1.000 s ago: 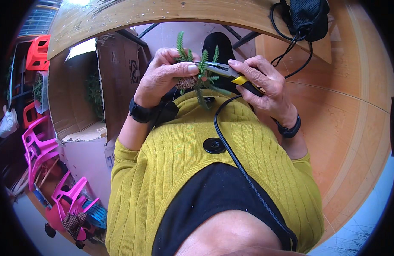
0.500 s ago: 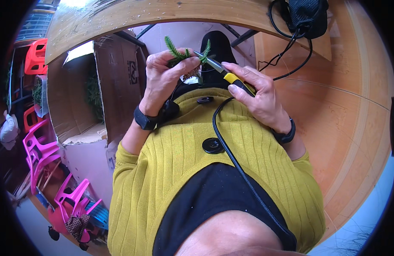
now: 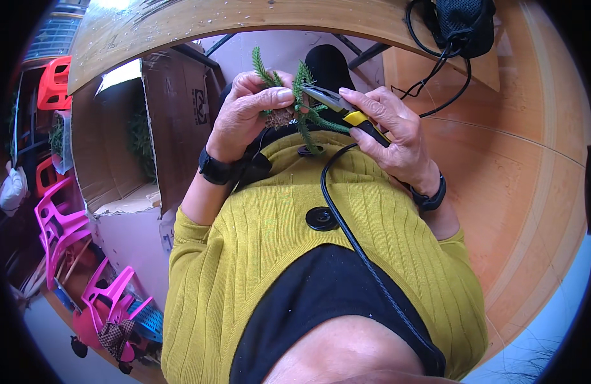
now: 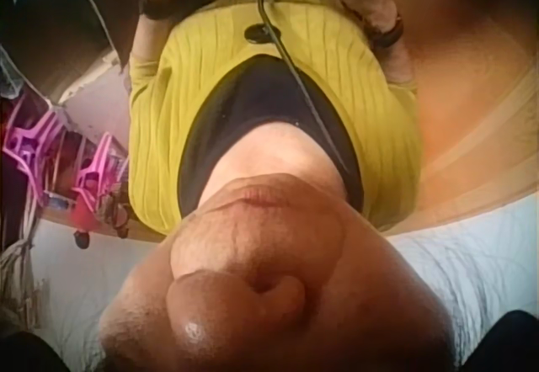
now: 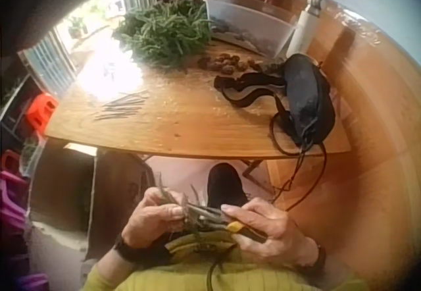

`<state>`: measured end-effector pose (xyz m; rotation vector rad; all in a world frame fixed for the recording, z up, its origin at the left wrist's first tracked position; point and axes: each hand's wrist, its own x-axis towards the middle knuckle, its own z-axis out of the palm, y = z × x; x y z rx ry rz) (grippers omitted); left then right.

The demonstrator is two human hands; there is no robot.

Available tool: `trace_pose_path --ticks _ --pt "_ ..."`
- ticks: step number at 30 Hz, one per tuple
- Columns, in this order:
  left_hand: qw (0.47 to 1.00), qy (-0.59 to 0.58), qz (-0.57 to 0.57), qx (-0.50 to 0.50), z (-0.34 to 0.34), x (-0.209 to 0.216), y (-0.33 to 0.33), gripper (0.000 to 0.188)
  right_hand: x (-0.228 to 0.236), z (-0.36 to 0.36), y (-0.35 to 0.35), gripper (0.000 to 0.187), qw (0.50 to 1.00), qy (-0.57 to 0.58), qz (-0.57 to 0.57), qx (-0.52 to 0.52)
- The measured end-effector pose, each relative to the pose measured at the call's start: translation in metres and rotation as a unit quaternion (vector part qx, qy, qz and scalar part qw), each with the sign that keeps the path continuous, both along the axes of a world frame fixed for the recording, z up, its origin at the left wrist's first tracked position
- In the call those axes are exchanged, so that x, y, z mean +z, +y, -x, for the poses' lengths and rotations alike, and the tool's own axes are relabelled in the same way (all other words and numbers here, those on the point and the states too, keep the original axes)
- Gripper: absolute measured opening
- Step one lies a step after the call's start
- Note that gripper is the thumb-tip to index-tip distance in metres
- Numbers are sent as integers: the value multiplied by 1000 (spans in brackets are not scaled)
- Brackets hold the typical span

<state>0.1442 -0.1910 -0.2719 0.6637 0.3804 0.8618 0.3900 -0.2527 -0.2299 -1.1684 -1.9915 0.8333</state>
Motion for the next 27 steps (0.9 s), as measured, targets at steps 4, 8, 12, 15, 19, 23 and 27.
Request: trace_pose_path --ticks 4,8,12,15,19,23,27 --pt "1000 -29 -5 -5 -1 -4 2 13 2 -2 0 50 1000 1 -1 0" --pt "998 -61 16 9 -1 -9 4 13 2 -3 1 50 1000 4 2 -2" --pt "997 -69 36 0 -1 -12 5 14 1 1 2 50 1000 11 -6 6" --pt "997 -67 45 -19 -3 -7 4 15 1 2 3 50 1000 15 -13 10" --pt "996 -58 60 -19 -4 -6 5 12 5 3 1 46 1000 -2 7 9" --pt "938 319 -116 67 -3 9 5 11 8 4 -3 43 992 -21 122 -30" --pt "939 299 -120 118 -10 6 2 11 -1 6 2 42 879 177 437 -77"
